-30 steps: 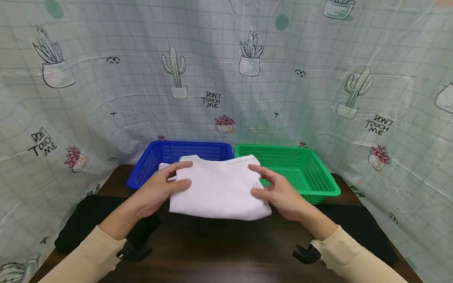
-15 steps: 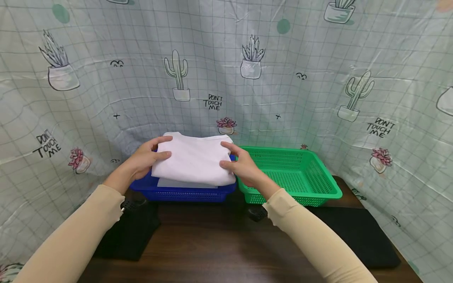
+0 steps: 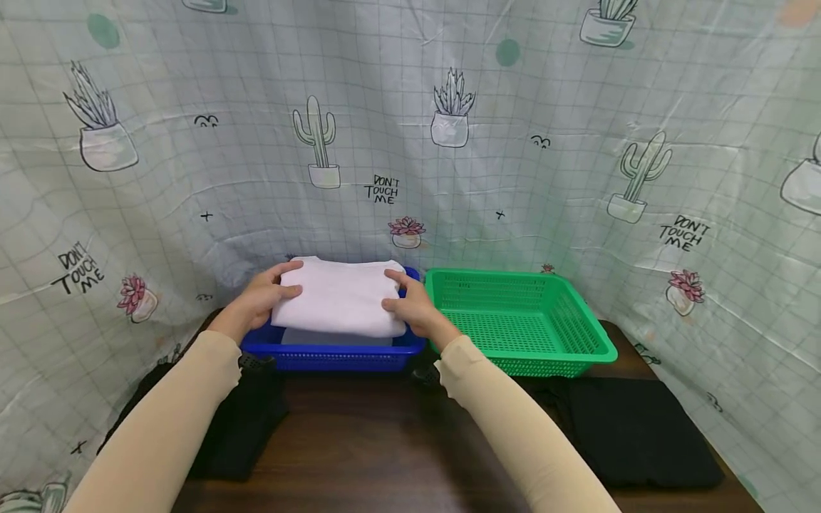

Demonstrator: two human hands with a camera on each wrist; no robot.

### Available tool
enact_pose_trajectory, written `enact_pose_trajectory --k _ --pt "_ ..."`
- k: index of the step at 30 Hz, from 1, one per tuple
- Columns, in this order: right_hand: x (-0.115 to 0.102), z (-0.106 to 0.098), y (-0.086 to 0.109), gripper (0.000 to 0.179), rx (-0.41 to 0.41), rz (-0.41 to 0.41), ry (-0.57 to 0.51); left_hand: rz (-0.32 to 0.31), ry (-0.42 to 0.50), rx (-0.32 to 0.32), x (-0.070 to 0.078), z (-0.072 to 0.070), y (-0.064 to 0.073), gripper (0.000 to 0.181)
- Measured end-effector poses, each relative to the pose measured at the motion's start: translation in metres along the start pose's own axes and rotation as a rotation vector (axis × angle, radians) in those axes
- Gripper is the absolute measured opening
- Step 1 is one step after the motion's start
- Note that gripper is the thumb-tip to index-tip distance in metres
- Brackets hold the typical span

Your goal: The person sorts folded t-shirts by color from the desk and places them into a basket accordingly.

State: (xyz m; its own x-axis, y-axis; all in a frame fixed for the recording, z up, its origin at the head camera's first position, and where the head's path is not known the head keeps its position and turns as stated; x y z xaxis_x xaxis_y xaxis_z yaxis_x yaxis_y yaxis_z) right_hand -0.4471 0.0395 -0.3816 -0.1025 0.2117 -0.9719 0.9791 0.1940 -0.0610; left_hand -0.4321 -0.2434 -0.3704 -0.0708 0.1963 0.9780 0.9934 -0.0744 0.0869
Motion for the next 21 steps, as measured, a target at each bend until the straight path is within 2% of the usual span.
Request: enact_pose_trajectory --k 4,8,12,16,21 --pt "0.01 0.004 -0.005 0.072 0.017 0.029 0.009 -0.007 0.003 -0.009 -0.01 -0.001 -0.004 0.073" --pt "0.011 0.01 -0.008 0.073 0.012 0.035 -0.012 0.01 0.003 -0.008 -0.013 -0.005 -0.008 0.072" --pt "0.012 0.013 -0.011 0.073 0.015 0.037 -0.016 0.0 -0.009 -0.005 -0.017 -0.008 -0.009 0.073" --pt "0.014 0.015 -0.012 0.071 0.016 0.035 0.001 -0.023 -0.018 0.007 -0.023 -0.006 -0.009 0.072" --pt "0.019 0.019 -0.013 0.069 0.018 0.04 0.011 -0.018 -0.037 0.009 -0.03 -0.003 -0.01 0.071"
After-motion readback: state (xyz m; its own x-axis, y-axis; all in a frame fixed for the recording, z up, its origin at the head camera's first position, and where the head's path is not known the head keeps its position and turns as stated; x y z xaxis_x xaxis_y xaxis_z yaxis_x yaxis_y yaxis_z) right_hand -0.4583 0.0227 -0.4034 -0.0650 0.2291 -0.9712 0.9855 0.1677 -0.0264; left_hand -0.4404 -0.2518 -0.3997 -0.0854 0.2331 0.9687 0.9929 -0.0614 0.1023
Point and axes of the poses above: each hand's wrist, its own y-axis away from the middle knuckle, its own z-axis out of the palm, x = y × z, the point moved 7 cm from there along -y, towards the middle knuckle, and after that the axes turned 4 degrees about x, right-handed, at the moved point
